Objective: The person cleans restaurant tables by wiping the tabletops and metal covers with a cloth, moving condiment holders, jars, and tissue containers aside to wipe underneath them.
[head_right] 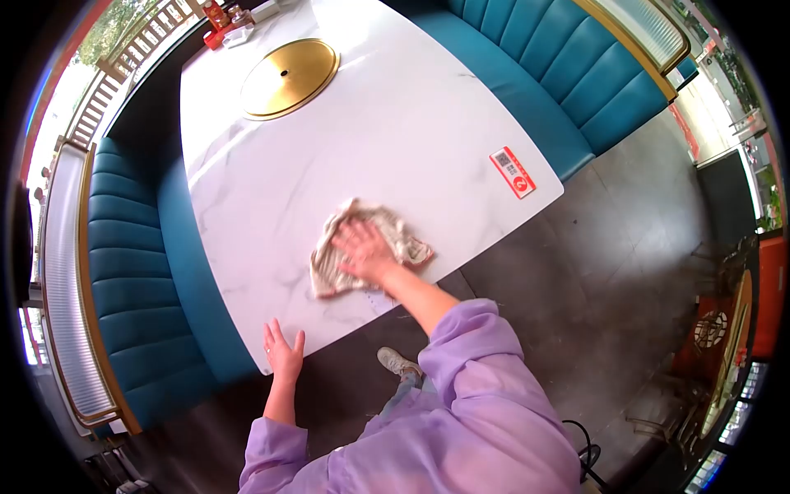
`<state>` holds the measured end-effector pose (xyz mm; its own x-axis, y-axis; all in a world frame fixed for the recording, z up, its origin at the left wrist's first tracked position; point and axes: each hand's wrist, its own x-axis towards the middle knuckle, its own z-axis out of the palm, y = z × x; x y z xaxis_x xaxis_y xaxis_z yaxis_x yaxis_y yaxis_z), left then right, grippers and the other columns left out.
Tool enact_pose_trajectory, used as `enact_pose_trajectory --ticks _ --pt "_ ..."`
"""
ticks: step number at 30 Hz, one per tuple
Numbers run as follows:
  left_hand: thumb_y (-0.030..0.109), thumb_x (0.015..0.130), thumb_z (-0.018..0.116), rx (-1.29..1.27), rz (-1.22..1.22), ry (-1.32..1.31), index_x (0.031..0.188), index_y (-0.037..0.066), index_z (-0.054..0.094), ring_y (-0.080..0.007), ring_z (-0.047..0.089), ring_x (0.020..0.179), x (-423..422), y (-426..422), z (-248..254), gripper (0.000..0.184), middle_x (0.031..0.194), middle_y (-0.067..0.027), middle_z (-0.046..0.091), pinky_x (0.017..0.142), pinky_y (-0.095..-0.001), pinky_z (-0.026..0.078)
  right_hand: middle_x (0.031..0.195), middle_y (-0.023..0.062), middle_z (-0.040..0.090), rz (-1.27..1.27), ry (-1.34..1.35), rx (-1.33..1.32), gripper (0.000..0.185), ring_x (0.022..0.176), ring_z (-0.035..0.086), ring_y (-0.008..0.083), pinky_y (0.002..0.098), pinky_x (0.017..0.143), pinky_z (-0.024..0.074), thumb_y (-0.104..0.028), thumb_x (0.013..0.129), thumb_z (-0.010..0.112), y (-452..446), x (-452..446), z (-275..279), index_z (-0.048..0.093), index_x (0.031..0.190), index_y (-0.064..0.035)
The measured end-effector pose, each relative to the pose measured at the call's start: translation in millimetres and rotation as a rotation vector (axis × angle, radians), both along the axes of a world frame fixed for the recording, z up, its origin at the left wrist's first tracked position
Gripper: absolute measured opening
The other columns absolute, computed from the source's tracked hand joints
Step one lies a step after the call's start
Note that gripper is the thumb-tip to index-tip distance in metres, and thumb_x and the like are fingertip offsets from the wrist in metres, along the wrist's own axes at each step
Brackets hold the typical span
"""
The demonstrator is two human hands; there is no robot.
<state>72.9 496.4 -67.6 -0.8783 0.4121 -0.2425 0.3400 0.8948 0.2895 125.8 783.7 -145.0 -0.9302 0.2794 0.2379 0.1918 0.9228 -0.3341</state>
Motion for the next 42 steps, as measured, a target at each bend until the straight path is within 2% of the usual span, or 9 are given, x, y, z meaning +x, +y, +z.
enact_pose_trajectory --ticks 1,3,11,19,22,31,37,40,42 --pt "0.045 0.083 0.06 -0.12 0.048 -0.123 0.144 0.006 0.018 -0.0435 0.016 0.135 -5 10 0 0.084 0.148 -0.0267 0.014 0.109 -0.0488 0.02 0.143 0.0125 0.036 -0.103 0.043 0.0 0.059 0.134 0.029 0.0313 0.0476 0.111 0.0168 -0.055 0.085 0.046 49 -2 4 0.047 0.133 -0.0201" --pt "0.051 0.082 0.059 -0.291 0.056 -0.166 0.145 0.005 0.013 -0.0469 0.012 0.135 -2 25 -4 0.091 0.148 -0.0274 0.009 0.109 -0.0503 0.017 0.144 0.0135 0.035 -0.388 0.023 0.121 0.06 0.133 0.03 0.0319 0.047 0.111 0.0173 -0.054 0.087 0.044 145 4 6 0.045 0.135 -0.0191" --pt "0.055 0.082 0.056 -0.399 -0.002 -0.15 0.145 0.0 0.007 -0.0484 0.007 0.136 2 21 -16 0.097 0.149 -0.0279 0.002 0.111 -0.0496 0.014 0.146 0.0107 0.033 -0.869 -0.158 0.291 0.056 0.134 0.03 0.0304 0.045 0.11 0.0195 -0.051 0.09 0.039 366 81 8 0.039 0.139 -0.0231" --pt "0.058 0.084 0.052 -0.403 -0.017 -0.159 0.144 -0.002 0.006 -0.0499 0.007 0.135 0 18 -20 0.096 0.148 -0.0297 0.001 0.11 -0.051 0.014 0.139 0.0116 0.041 -1.141 -0.177 0.026 0.052 0.127 0.037 0.0312 0.0455 0.107 0.0243 -0.049 0.091 0.041 349 185 9 0.038 0.138 -0.0274" --pt "0.058 0.084 0.051 -0.389 -0.02 -0.15 0.144 -0.002 0.006 -0.0508 0.008 0.135 -1 18 -22 0.096 0.148 -0.0301 0.001 0.11 -0.0516 0.014 0.14 0.0146 0.04 -1.267 -0.217 0.151 0.052 0.129 0.035 0.033 0.0454 0.107 0.0248 -0.047 0.092 0.039 312 226 4 0.039 0.138 -0.0228" --pt "0.062 0.084 0.047 -0.445 0.004 -0.151 0.145 0.001 0.002 -0.052 0.01 0.134 1 28 -15 0.098 0.148 -0.0298 0.001 0.109 -0.0517 0.019 0.139 0.026 0.035 -0.947 -0.038 0.333 0.057 0.131 0.031 0.0398 0.0504 0.108 0.0231 -0.036 0.089 0.045 143 185 1 0.038 0.135 -0.0016" --pt "0.066 0.082 0.047 -0.403 0.016 -0.13 0.146 0.002 0.005 -0.0498 0.008 0.135 2 28 -16 0.099 0.149 -0.0278 0.001 0.107 -0.0548 0.019 0.145 0.0149 0.031 -0.136 0.003 0.056 0.054 0.135 0.025 0.0384 0.0534 0.11 0.0149 -0.039 0.086 0.05 -57 93 25 0.045 0.134 -0.0142" --pt "0.066 0.082 0.047 -0.412 0.009 -0.138 0.146 0.002 0.005 -0.0496 0.009 0.135 2 28 -13 0.1 0.149 -0.028 0.001 0.108 -0.0539 0.019 0.144 0.013 0.034 0.015 0.038 -0.156 0.053 0.134 0.026 0.0365 0.0527 0.111 0.0145 -0.043 0.086 0.05 -17 76 15 0.047 0.133 -0.0165" --pt "0.066 0.082 0.047 -0.408 0.007 -0.134 0.145 0.001 0.005 -0.0495 0.009 0.135 3 27 -12 0.1 0.149 -0.0281 0.001 0.108 -0.0539 0.019 0.142 0.0143 0.037 -0.108 0.042 -0.075 0.053 0.132 0.03 0.035 0.0522 0.111 0.0147 -0.045 0.087 0.048 44 76 18 0.049 0.132 -0.0168"
